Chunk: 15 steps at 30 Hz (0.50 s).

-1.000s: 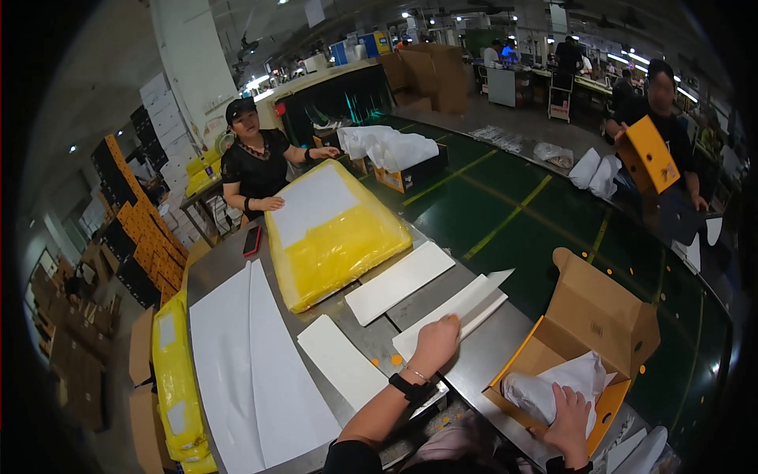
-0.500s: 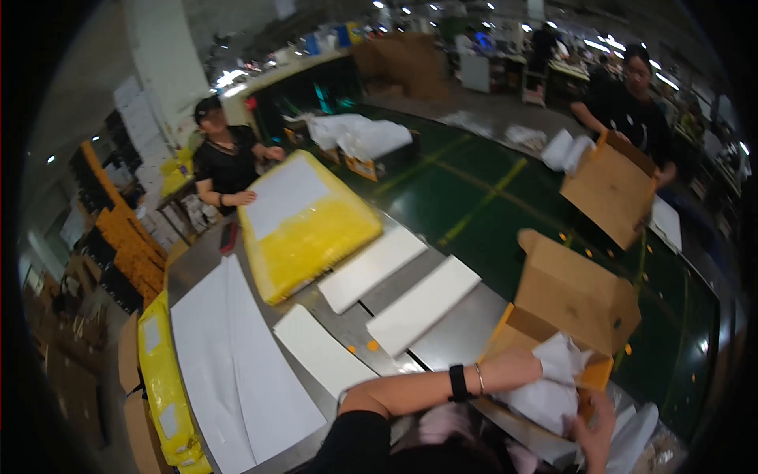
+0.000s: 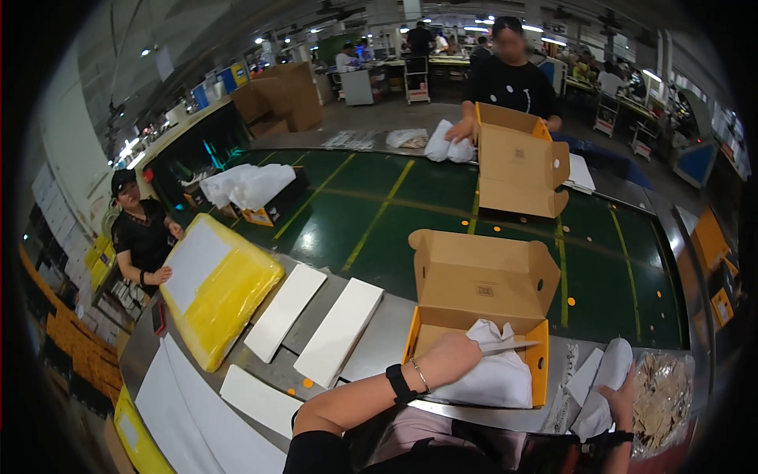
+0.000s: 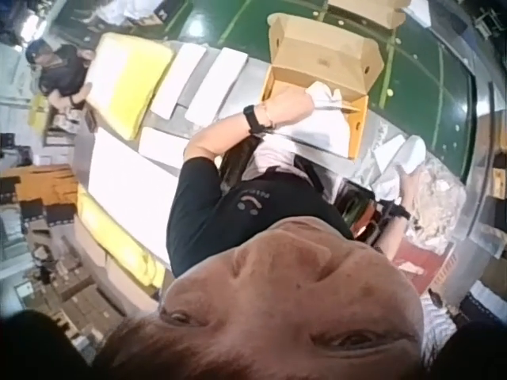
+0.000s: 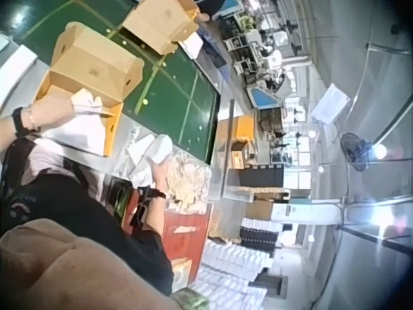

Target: Packaging finished shoes into branded boxes on a production line conveyor belt.

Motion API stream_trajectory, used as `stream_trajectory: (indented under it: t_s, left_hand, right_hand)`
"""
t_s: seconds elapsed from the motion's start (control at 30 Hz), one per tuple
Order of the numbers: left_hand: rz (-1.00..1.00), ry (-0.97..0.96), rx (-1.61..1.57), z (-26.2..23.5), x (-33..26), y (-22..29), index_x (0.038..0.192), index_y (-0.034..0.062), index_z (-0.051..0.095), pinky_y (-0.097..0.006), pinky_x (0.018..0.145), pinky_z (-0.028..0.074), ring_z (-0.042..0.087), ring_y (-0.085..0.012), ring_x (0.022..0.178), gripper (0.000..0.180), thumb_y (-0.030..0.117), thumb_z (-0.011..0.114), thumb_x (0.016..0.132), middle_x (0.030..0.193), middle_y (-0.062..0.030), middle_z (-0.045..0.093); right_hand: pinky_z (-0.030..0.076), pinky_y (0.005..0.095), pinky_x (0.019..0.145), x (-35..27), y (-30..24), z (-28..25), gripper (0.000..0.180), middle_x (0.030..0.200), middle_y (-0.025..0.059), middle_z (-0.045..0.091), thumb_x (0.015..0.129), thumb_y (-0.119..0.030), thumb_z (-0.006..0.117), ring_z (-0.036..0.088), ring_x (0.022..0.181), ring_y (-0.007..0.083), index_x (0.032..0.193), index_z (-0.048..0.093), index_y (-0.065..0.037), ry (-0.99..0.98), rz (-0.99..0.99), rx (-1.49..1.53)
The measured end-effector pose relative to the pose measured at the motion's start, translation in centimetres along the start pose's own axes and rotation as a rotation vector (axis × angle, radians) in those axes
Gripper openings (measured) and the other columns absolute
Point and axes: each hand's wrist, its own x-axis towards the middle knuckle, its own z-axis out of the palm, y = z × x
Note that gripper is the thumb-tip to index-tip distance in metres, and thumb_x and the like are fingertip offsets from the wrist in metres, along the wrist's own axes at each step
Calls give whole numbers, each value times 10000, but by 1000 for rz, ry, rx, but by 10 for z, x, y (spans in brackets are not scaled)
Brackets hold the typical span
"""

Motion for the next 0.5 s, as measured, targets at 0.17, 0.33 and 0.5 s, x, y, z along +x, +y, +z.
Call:
stream_trajectory:
  t_s: [0.17,0.33,0.5]
  left_hand:
    - [-33,-161,-35,37,-5,4,747,18,699,-443,611,546,689,-334,708,153,132,604,781,744,-162,683]
    - [-69,-184,-166,-13,14,-1,1277,34,518,-467,640,529,666,-380,736,531,409,575,905,817,-191,681]
    - [18,147,-853,-85,55,39,1530,58,-48,-438,849,504,620,-375,1044,1196,509,754,766,1198,-313,559]
  right_hand:
    - [478,375,964,-7,-15,-18,846,1295,192,534,701,-26,712,590,1098,316,1446,311,0,10,191,284]
    - [505,416,946,-40,-100,0,494,1152,173,633,859,-235,640,629,1040,277,1269,530,18,24,299,906]
    - [456,352,988,-32,-232,88,610,1252,115,566,811,-106,673,567,1140,217,1365,431,-24,-66,-208,784]
